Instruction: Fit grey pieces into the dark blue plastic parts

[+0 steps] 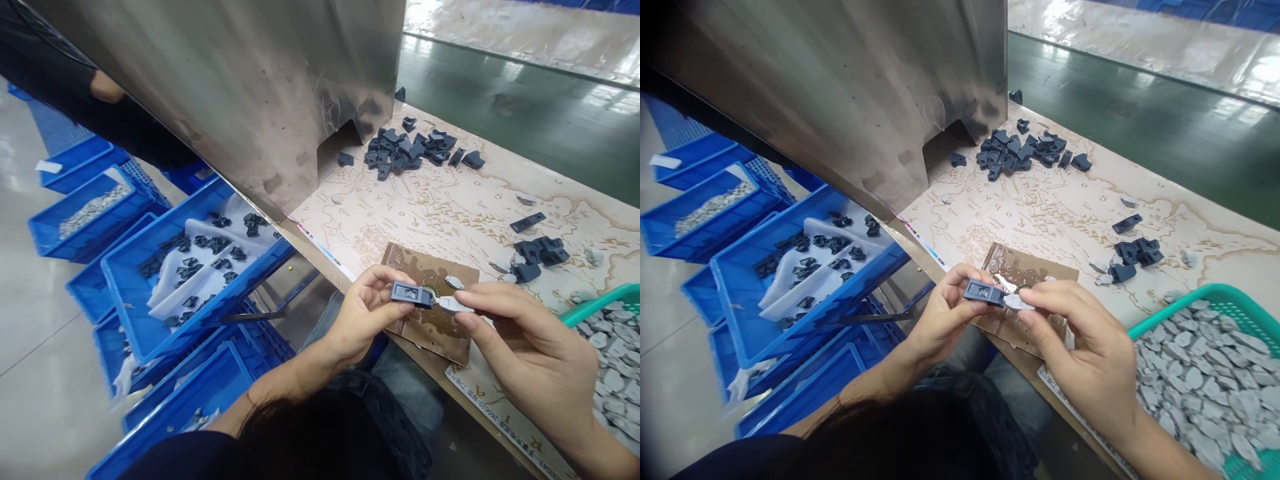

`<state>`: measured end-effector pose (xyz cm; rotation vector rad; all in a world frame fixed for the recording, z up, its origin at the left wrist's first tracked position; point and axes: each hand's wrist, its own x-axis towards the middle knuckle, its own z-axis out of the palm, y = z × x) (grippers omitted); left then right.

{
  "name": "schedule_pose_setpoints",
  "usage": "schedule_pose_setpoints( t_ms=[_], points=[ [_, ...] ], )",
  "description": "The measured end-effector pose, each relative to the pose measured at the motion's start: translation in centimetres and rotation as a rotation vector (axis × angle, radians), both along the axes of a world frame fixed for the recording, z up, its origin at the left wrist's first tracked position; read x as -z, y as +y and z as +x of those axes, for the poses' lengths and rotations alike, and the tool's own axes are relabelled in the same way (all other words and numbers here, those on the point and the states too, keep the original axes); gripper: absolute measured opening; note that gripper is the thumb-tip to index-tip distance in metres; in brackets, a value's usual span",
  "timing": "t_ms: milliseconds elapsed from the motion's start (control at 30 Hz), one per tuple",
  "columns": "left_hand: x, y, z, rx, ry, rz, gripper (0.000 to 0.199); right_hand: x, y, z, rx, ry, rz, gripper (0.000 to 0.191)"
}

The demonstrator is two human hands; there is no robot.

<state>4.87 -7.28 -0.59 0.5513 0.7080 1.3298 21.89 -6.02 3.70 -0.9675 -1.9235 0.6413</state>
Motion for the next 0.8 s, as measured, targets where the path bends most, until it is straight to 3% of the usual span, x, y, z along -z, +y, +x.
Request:
schedule_pose_setpoints(
  t_ms=[267,467,633,800],
  points=[
    [0.1,-0.1,0.0,-0.012,0.084,0.026,0.036,0.1,0.1,0.0,-0.031,-0.030,0.022,0.019],
    [0.3,-0.1,0.3,-0.081,0.090,0.173,0.025,0.1,0.0,0.1,-0.094,-0.050,0.051,0.022],
    [0.7,-0.1,0.4,-0.074,0.095,0.250,0.020,0.5,0.3,0.1,-0.151,-0.006,0.030,0.025],
    [1.3,0.7,-0.3,-0.003,0.179,0.199,0.028,1.2,0.2,-0.3,-0.124,-0.021,0.016,0.018]
  ],
)
